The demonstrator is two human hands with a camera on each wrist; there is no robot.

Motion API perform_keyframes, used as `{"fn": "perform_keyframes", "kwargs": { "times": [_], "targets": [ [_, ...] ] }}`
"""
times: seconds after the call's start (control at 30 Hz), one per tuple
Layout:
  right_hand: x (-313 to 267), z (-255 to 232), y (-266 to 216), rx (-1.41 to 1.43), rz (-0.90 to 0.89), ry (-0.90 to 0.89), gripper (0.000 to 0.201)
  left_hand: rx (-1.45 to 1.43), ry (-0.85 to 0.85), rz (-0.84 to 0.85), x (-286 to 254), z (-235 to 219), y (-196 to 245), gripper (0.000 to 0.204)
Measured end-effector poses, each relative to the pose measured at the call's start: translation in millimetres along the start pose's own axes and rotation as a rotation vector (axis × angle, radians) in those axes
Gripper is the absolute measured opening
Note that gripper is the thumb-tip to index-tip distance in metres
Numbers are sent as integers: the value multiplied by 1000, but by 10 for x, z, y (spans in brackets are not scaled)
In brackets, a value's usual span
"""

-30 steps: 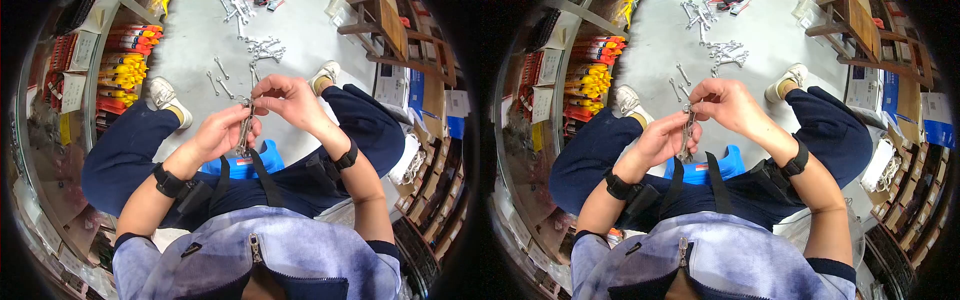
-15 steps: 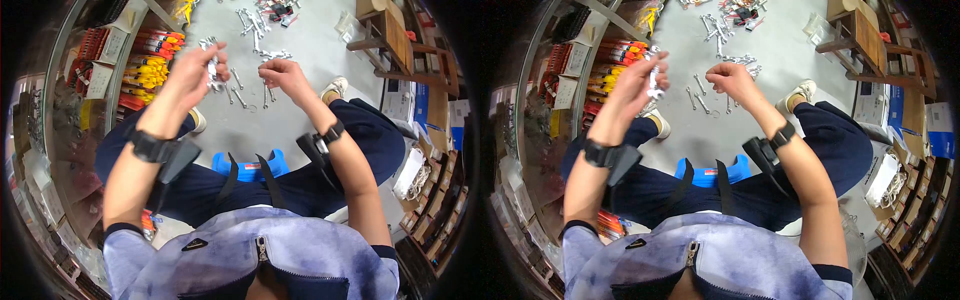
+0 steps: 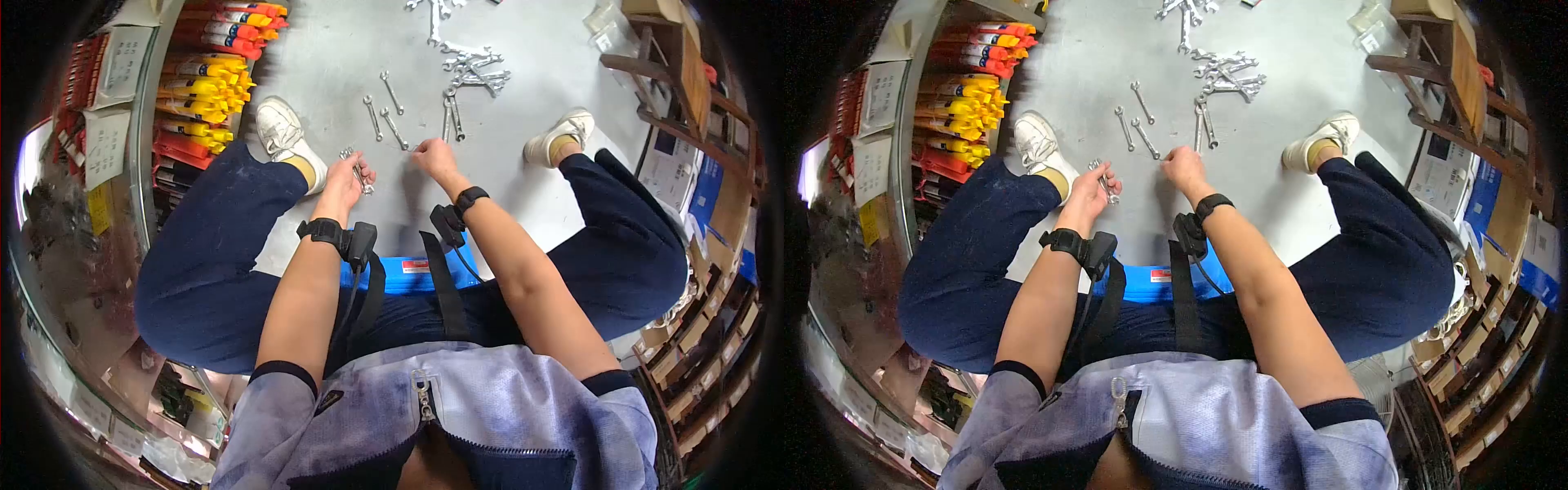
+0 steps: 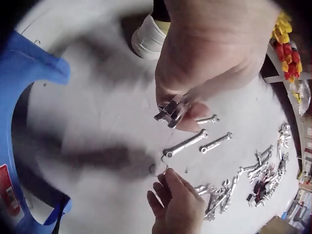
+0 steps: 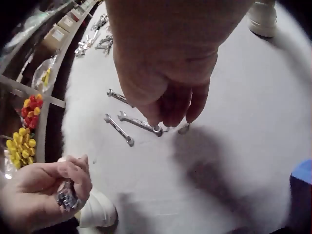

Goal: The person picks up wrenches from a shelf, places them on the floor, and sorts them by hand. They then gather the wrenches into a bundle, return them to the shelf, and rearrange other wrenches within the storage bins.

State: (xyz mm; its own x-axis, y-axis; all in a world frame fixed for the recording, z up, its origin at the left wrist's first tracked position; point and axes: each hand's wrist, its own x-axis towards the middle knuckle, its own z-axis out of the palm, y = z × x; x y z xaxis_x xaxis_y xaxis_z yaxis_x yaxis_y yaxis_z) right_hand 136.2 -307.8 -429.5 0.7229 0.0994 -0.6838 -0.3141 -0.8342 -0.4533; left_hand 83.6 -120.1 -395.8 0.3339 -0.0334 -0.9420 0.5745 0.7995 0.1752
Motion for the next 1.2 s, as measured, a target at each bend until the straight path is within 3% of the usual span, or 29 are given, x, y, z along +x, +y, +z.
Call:
{"fn": "perform_keyframes", "kwargs": {
  "times": [0.1,0.17,0.43,0.5,0.63,0.7,0.77,0.8,0.83,0.9,0.97,1.0,1.2],
  "targets": [
    [43,16,-153,-102,-10,69,17,71,-58,32,27,12,114,15],
    [71,60,-237,-256,-141,159,16,64,-114,56,17,48,134,16],
    [179,56,-280,-356,-212,126,20,56,-172,75,52,107,165,18],
    [193,-44,-197,-207,-185,86,19,96,-151,97,7,147,192,18],
    [171,-464,-180,-50,-352,-14,19,126,-195,188,-38,276,280,21],
    [144,-674,-245,-16,-329,-71,18,142,-199,212,-69,331,274,22],
    [114,-868,-355,-16,-410,-337,16,344,-211,285,-87,372,270,25],
    [104,-874,-347,-43,-467,-315,15,345,-212,288,-120,411,258,25],
    [18,-979,-504,-43,-469,-313,15,487,-221,274,-159,465,238,26],
    [-120,-1211,-775,53,-427,-596,16,631,-231,261,-229,523,207,28],
    [-112,-1200,-761,180,-423,-613,17,531,-486,39,-280,548,172,30],
    [-118,-1202,-771,306,-417,-633,18,426,-528,-5,-329,563,157,28],
    [-211,-1247,-813,504,-330,-583,22,123,-729,-96,-395,599,160,23]
  ]
}}
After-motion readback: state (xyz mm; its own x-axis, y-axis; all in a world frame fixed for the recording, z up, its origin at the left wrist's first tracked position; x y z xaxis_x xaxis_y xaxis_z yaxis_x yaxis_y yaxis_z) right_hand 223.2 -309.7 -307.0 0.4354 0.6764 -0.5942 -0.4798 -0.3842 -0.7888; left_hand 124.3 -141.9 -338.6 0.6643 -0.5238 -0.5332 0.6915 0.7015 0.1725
